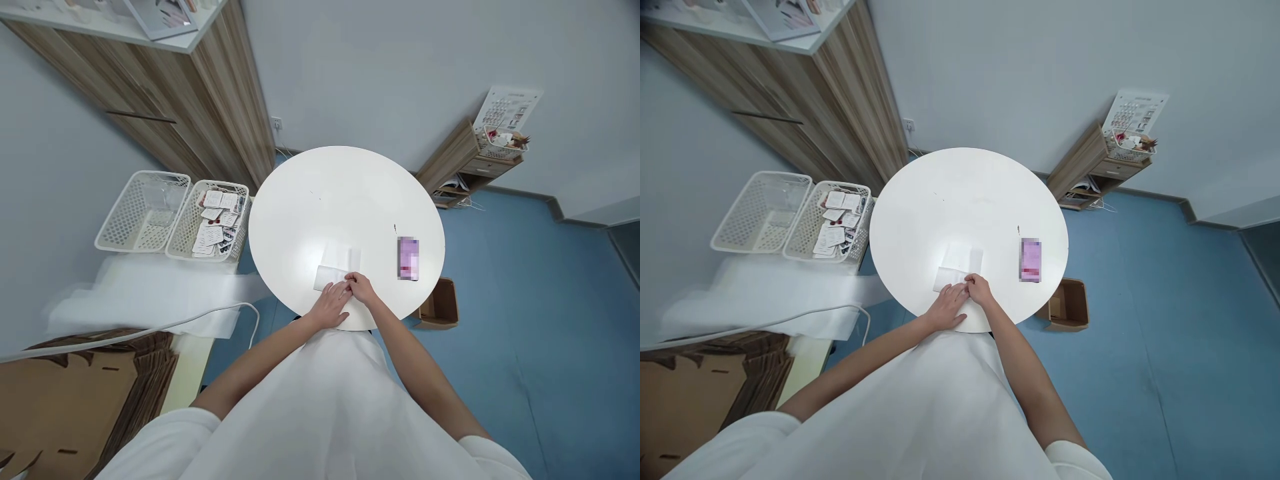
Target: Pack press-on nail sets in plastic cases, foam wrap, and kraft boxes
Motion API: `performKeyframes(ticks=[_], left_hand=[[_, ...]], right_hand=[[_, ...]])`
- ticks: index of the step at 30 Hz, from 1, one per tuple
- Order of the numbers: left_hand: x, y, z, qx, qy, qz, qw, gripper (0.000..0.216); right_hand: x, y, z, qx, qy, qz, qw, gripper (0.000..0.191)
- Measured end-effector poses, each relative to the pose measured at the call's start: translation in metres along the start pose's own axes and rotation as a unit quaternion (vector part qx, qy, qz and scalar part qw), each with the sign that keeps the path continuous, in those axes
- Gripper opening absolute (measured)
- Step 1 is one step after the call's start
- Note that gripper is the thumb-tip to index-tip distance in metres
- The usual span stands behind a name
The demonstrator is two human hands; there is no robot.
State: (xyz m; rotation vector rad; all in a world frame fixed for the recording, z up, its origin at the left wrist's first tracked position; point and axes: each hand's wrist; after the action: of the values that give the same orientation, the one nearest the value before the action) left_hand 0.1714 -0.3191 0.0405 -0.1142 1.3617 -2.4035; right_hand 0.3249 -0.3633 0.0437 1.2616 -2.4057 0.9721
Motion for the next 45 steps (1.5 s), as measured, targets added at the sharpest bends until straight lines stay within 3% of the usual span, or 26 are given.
performKeyframes(ticks=[5,7,9,12,13,18,23,26,28,30,32,39,45], left_hand=[[-0.009,0.006,0.001,-0.024,0.001,-0.035,0.999,0.063],[-0.009,0.007,0.000,-0.029,0.002,-0.036,0.999,0.063],[-0.008,0.008,-0.001,-0.037,0.005,-0.040,0.998,0.064],[-0.002,0.010,-0.003,-0.052,0.014,-0.050,0.997,0.071],[0.000,0.012,-0.003,-0.055,0.017,-0.054,0.997,0.073],[0.004,0.015,-0.008,-0.064,0.031,-0.076,0.995,0.081],[0.006,0.007,-0.012,-0.016,0.031,-0.081,0.996,0.073],[0.015,0.002,-0.014,0.025,-0.068,-0.013,0.997,0.061],[0.021,-0.001,-0.016,0.041,-0.231,0.058,0.970,0.062],[0.024,-0.004,-0.019,0.071,-0.393,0.102,0.911,0.068],[0.022,-0.006,-0.021,0.125,-0.492,0.119,0.853,0.072],[-0.008,-0.004,-0.012,0.266,-0.628,0.155,0.715,0.084],[-0.027,0.005,-0.011,0.265,-0.671,0.189,0.666,0.086]], right_hand=[[-0.007,-0.011,-0.012,0.008,-0.008,-0.034,0.999,0.020],[-0.003,-0.016,-0.013,0.021,-0.033,-0.019,0.999,0.017],[0.006,-0.021,-0.006,0.050,-0.083,0.048,0.994,0.019],[0.027,-0.023,0.016,0.112,-0.152,0.184,0.965,0.032],[0.033,-0.022,0.025,0.140,-0.171,0.200,0.955,0.036],[0.044,-0.012,0.042,0.248,-0.290,0.107,0.918,0.056],[0.029,-0.004,0.020,0.323,-0.255,0.057,0.909,0.054],[0.027,-0.002,0.015,0.337,-0.217,0.060,0.914,0.056],[0.028,0.000,0.016,0.335,-0.201,0.064,0.918,0.058],[0.028,0.002,0.019,0.328,-0.197,0.069,0.921,0.059],[0.026,0.004,0.022,0.316,-0.201,0.074,0.924,0.059],[0.012,0.001,0.026,0.268,-0.221,0.064,0.936,0.059],[0.012,0.001,0.034,0.225,-0.230,0.065,0.944,0.058]])
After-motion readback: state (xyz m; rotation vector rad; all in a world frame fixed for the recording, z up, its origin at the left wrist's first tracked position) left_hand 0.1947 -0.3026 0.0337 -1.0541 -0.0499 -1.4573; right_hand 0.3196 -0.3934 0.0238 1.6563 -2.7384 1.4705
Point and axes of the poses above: each hand's wrist, its own x-axis away from the middle knuckle, its own y-axis out of the palm, z = x × y, and after that the axes turned 11 degrees about z, right-handed
